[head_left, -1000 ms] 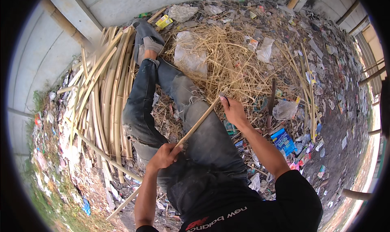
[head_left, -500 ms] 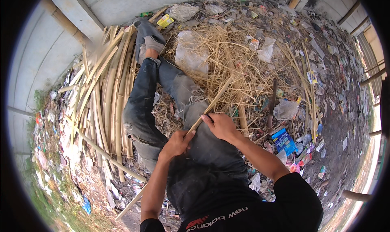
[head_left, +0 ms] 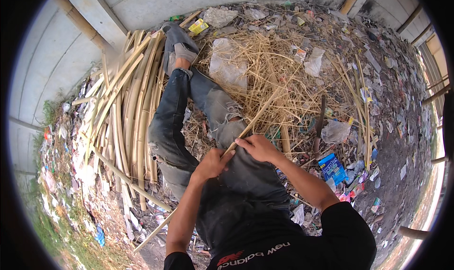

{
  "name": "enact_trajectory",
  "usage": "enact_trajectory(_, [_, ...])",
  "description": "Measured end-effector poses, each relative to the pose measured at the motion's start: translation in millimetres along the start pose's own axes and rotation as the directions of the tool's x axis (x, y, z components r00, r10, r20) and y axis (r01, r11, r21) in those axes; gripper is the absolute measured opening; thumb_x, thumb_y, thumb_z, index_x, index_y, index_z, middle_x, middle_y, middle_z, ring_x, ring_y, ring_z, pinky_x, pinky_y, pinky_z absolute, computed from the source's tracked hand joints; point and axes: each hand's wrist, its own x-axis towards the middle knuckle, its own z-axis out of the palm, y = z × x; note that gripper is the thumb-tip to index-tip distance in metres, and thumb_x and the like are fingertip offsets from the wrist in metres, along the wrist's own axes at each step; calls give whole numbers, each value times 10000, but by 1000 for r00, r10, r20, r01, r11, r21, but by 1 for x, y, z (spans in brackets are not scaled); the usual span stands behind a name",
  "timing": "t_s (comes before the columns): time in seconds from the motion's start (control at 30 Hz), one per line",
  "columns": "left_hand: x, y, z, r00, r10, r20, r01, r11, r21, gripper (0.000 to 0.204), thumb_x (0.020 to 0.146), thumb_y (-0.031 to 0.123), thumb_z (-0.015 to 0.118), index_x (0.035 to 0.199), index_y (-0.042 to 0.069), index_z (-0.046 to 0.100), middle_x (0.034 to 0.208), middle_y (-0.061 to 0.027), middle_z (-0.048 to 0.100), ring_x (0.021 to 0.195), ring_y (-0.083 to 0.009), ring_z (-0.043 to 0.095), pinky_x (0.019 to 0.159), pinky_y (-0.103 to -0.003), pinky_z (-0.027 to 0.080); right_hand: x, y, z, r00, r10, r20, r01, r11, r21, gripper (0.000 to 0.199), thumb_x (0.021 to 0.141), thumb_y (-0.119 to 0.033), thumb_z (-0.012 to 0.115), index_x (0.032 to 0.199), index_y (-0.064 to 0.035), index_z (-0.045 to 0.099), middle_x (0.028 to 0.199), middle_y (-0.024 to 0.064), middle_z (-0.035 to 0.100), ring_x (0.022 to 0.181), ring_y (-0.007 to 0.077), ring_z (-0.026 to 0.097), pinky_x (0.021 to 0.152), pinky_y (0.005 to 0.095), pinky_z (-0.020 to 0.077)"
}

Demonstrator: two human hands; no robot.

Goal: The person sits on the ground and uses a knife to shave thin strips from a long bamboo pole. They hold the pole with their left hand and scrape the surface with the knife in their right hand, creating a pile of bamboo shavings.

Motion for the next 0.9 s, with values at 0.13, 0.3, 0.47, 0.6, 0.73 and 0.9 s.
enact_trajectory(0.13, [3, -4, 1, 1000, -1, -17, 0, 998, -61, 625, 1071, 491, 586, 789, -54, 702, 616, -93, 665, 562, -175, 630, 573, -370, 493, 1, 0, -25, 916, 59, 396, -257, 845, 468, 605, 1096, -518, 541, 674, -85, 556, 523, -26, 432, 431, 127, 389, 456, 302, 292])
enact_trajectory(0.3, [1, -5, 3, 999, -16, -47, 12, 996, -86, 630, 1066, 493, 600, 797, -68, 696, 611, -106, 658, 570, -173, 637, 577, -382, 492, -5, -5, -66, 955, 159, 249, -295, 468, 833, 550, 1109, -509, 523, 754, -89, 531, 552, -74, 339, 453, 49, 312, 447, 251, 242])
enact_trajectory(0.47, [-8, -1, 13, 960, 146, -237, -117, 984, 132, 624, 1072, 476, 588, 807, -80, 686, 634, -230, 638, 625, -363, 672, 649, -478, 510, 7, 35, -67, 854, 301, -425, -107, 900, 422, 558, 1128, -534, 461, 864, -68, 616, 636, -44, 421, 537, 69, 394, 515, 257, 321])
enact_trajectory(0.6, [-14, 2, 22, 943, 98, -319, -27, 975, 219, 531, 1056, 470, 612, 897, -21, 740, 794, -304, 701, 835, -519, 697, 775, -563, 548, -6, 36, -61, 892, 305, -334, -205, 931, 301, 535, 1123, -513, 473, 977, -36, 667, 688, 46, 530, 638, 174, 525, 621, 343, 428])
enact_trajectory(0.73, [-18, 11, 31, 884, 165, -437, -12, 944, 331, 524, 1020, 497, 657, 879, -2, 730, 760, -267, 708, 781, -480, 717, 728, -552, 565, -12, 34, -46, 918, 211, -336, -168, 974, 152, 512, 1127, -470, 476, 1048, -6, 676, 760, 173, 639, 734, 338, 644, 720, 446, 491])
enact_trajectory(0.9, [-17, 4, 35, 801, 315, -509, -48, 881, 470, 514, 963, 531, 719, 866, 26, 696, 704, -220, 706, 677, -424, 725, 616, -518, 567, -16, 15, -35, 962, 65, -266, -76, 997, -32, 490, 1121, -445, 501, 1144, 21, 650, 924, 256, 702, 890, 443, 690, 797, 491, 518])
